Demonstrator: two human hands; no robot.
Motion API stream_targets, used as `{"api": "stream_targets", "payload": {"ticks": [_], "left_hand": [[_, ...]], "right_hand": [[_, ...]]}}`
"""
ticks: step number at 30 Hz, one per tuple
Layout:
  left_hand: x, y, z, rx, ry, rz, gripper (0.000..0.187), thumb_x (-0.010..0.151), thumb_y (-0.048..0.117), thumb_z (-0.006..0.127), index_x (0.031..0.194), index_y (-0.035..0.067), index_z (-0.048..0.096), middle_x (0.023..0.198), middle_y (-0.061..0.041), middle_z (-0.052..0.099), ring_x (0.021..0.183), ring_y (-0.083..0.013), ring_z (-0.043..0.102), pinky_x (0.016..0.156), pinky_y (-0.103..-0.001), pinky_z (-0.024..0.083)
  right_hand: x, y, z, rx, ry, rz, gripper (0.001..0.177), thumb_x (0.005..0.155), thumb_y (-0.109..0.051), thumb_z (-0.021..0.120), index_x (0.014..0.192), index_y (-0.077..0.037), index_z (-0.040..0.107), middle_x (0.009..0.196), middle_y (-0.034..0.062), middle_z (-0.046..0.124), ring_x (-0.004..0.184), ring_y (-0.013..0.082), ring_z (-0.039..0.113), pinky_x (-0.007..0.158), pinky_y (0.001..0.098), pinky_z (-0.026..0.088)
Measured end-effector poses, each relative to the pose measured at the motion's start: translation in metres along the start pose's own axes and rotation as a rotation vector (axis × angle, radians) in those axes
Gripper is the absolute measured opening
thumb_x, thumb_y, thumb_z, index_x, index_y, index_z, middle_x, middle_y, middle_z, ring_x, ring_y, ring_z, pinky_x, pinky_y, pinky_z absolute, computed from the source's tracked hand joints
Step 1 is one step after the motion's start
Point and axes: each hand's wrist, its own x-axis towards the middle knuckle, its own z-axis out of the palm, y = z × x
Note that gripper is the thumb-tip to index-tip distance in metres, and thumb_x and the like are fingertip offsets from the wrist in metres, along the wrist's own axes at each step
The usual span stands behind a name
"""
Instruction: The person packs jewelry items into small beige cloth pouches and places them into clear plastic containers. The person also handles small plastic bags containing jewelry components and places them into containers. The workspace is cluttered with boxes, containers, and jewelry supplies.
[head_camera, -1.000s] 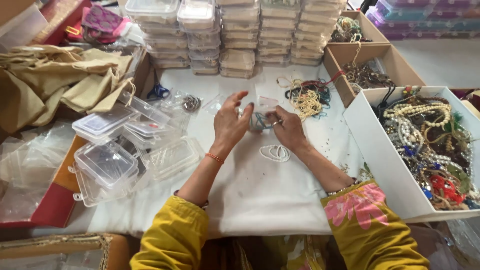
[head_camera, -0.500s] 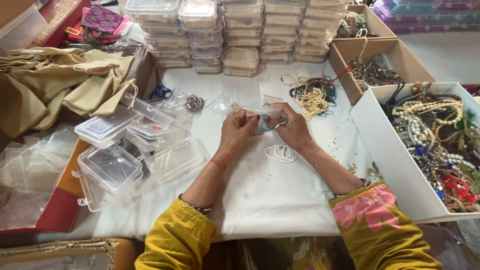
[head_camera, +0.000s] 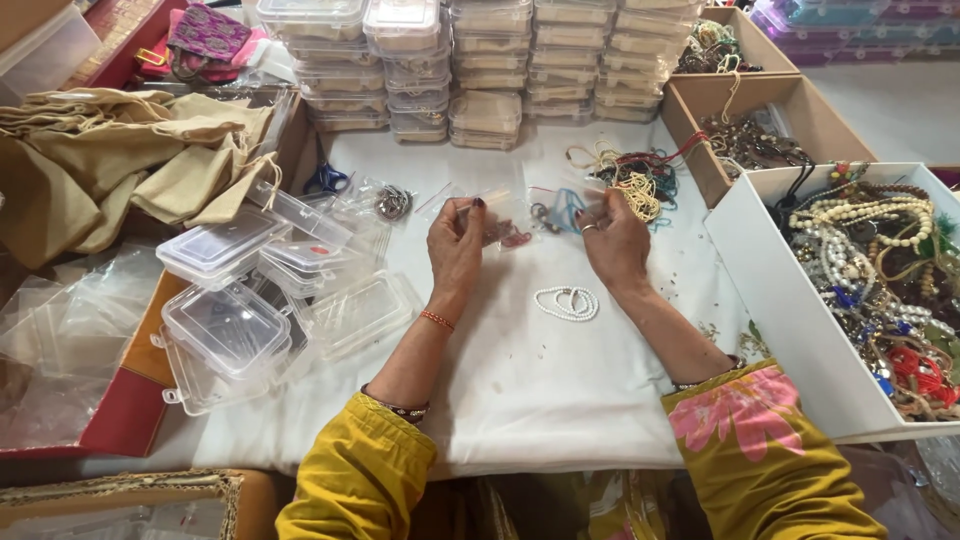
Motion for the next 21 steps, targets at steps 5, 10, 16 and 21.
{"api": "stream_targets", "payload": {"ticks": [5,10,16,21], "left_hand": [[-0.002,-0.001,0.005,-0.25,-0.219,-0.015,0.021,0.104,0.022,0.058,0.105,0.001,0.063,0.086,-0.006,0.072,0.079,-0.0149,0.076,0.072,-0.033,0.064],[-0.008,-0.003,0.011,-0.361,-0.343,-0.07,0.021,0.103,0.018,0.059,0.108,-0.002,0.06,0.092,-0.01,0.072,0.082,-0.0236,0.077,0.074,-0.036,0.067],[-0.003,-0.016,0.01,-0.231,-0.403,-0.058,0.021,0.1,0.019,0.066,0.112,0.001,0.066,0.094,-0.007,0.074,0.081,-0.0138,0.072,0.071,-0.029,0.06],[-0.004,-0.03,0.011,-0.029,-0.474,0.075,0.016,0.096,0.013,0.073,0.111,0.006,0.072,0.099,-0.001,0.076,0.083,-0.0037,0.065,0.075,-0.02,0.054]], "right_hand": [[-0.004,0.001,0.002,-0.224,0.287,-0.468,0.045,0.093,-0.021,0.076,0.132,-0.004,0.063,0.137,0.016,0.06,0.134,0.0318,0.049,0.11,0.0536,0.043],[-0.011,0.0,0.011,0.009,-0.029,-0.496,0.031,0.096,-0.024,0.077,0.121,-0.008,0.069,0.126,0.0129,0.066,0.118,0.0246,0.064,0.097,0.0417,0.056],[-0.003,0.018,0.022,0.251,-0.248,-0.241,0.015,0.099,-0.013,0.069,0.11,-0.004,0.071,0.094,0.0024,0.076,0.082,0.0093,0.068,0.074,0.025,0.058],[0.004,0.034,0.026,0.441,-0.272,-0.18,0.011,0.104,-0.01,0.062,0.109,-0.001,0.065,0.091,0.002,0.074,0.083,0.0069,0.07,0.073,0.0227,0.059]]}}
